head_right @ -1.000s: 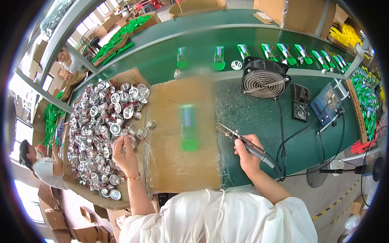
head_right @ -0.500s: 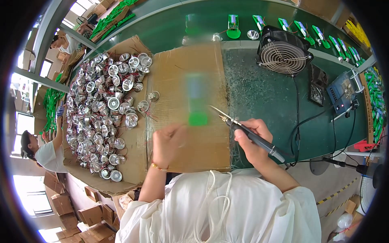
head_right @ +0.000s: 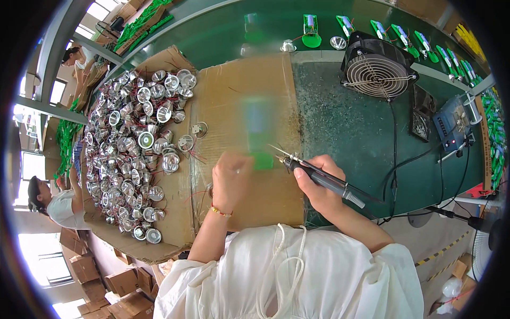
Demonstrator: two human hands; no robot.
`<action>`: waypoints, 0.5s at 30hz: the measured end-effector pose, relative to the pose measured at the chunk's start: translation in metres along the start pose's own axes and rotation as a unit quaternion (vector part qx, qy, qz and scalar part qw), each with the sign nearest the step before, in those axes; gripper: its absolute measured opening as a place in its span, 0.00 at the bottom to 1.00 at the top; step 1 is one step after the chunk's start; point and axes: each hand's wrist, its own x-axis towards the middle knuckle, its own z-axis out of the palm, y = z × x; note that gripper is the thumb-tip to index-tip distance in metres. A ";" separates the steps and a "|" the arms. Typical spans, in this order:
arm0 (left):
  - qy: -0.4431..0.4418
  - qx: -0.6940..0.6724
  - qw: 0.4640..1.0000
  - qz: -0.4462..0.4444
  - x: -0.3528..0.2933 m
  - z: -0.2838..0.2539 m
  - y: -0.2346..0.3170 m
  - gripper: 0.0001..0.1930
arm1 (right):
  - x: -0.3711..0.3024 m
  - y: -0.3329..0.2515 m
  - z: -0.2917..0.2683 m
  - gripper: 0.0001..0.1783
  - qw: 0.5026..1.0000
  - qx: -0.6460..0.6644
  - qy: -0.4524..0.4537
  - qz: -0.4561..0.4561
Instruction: The person solders wires onto battery packs using a soldering iron, then assembles the battery packs into plastic housings and lamp reflectors to create lighting fixture components.
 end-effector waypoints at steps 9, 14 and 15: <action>-0.001 0.007 1.000 -0.015 0.005 0.003 0.001 0.06 | 0.002 0.001 0.004 0.09 1.000 -0.004 -0.012 0.008; -0.012 0.015 1.000 -0.018 0.007 0.003 0.000 0.06 | 0.005 -0.012 0.001 0.08 0.990 0.109 0.033 0.086; -0.008 0.009 1.000 -0.013 0.007 0.003 -0.001 0.06 | 0.005 -0.012 -0.003 0.08 0.990 0.109 0.034 0.085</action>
